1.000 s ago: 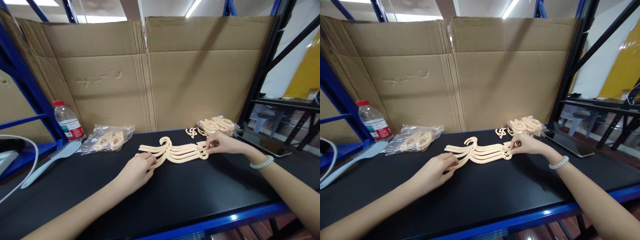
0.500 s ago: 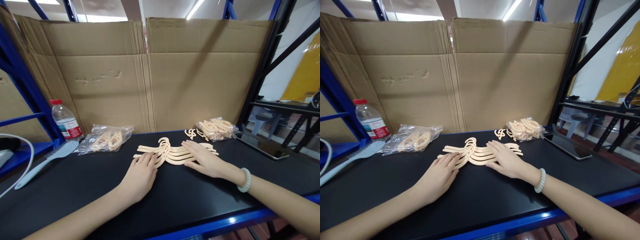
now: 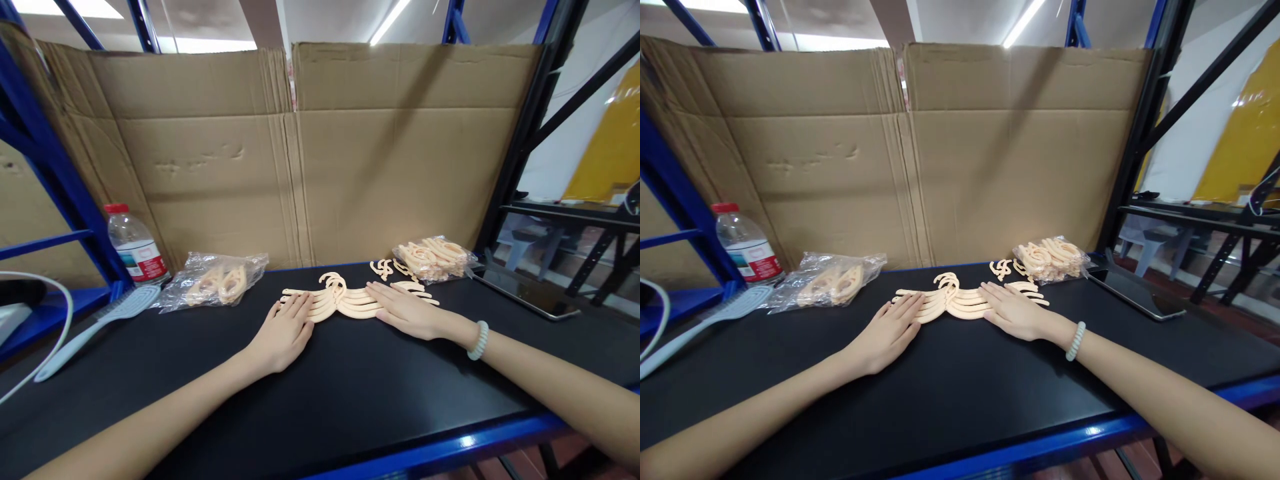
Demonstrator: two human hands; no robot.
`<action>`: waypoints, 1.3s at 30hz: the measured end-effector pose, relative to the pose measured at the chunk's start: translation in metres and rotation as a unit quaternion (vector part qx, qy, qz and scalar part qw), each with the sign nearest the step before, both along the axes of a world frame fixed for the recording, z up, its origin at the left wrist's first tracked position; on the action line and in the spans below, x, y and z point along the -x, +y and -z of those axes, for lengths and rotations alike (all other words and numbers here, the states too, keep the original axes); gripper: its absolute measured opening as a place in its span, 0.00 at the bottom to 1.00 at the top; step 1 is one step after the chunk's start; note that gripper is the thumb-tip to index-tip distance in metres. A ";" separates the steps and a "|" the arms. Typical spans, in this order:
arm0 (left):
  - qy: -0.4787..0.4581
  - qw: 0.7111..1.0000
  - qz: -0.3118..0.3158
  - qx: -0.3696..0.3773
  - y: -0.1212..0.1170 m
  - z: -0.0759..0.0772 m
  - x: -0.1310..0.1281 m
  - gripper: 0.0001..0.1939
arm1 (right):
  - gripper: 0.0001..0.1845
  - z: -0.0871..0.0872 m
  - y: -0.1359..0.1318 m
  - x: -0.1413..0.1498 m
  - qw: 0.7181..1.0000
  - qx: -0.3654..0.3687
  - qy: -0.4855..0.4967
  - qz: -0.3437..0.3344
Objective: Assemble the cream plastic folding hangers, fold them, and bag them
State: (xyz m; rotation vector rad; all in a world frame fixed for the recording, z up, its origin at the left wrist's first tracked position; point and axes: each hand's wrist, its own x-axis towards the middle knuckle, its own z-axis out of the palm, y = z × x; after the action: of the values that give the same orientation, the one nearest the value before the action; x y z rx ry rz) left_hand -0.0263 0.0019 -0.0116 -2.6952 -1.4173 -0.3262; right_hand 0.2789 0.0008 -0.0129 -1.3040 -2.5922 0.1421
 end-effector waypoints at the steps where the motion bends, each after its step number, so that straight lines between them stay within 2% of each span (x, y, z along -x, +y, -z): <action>1: -0.003 1.000 0.003 -0.002 0.003 0.001 0.000 0.26 | 0.34 0.000 0.002 -0.001 1.000 -0.001 0.002 0.002; 6: -0.009 1.000 0.017 0.000 0.013 0.004 0.004 0.27 | 0.33 0.001 0.009 -0.006 1.000 -0.011 -0.005 -0.005; 11: -0.015 0.999 0.025 -0.018 0.012 0.005 0.005 0.26 | 0.34 0.001 0.009 -0.007 1.000 -0.009 -0.012 -0.003; 17: 0.007 1.000 -0.016 0.017 0.008 -0.003 0.005 0.31 | 0.34 -0.003 0.007 -0.007 1.000 -0.002 -0.012 -0.006; 20: 0.018 0.999 -0.007 0.028 0.013 -0.006 0.011 0.35 | 0.35 -0.003 0.006 -0.007 1.000 0.001 -0.022 -0.003; 25: 0.019 0.999 0.010 0.047 0.019 -0.009 0.017 0.34 | 0.34 -0.003 0.005 -0.006 1.000 -0.010 -0.018 0.001; 27: 0.020 0.998 0.004 0.057 0.019 -0.010 0.016 0.34 | 0.32 -0.007 0.010 -0.006 0.998 -0.042 -0.013 0.046; 31: 0.017 0.997 -0.006 0.078 0.016 -0.013 0.014 0.35 | 0.25 -0.028 0.040 -0.002 0.975 -0.088 -0.027 0.201; 35: 0.012 0.996 -0.010 0.085 0.014 -0.014 0.015 0.35 | 0.19 -0.045 0.082 0.009 0.959 -0.026 -0.066 0.274; 39: 0.012 0.996 -0.010 0.089 0.013 -0.013 0.016 0.34 | 0.18 -0.045 0.106 0.026 0.949 0.034 -0.082 0.302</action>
State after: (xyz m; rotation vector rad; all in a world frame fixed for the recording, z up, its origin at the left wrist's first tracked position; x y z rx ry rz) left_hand -0.0423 0.0151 0.0018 -2.8097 -1.5353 -0.1739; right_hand 0.2526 0.1070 0.0317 -2.1426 -2.1910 0.0133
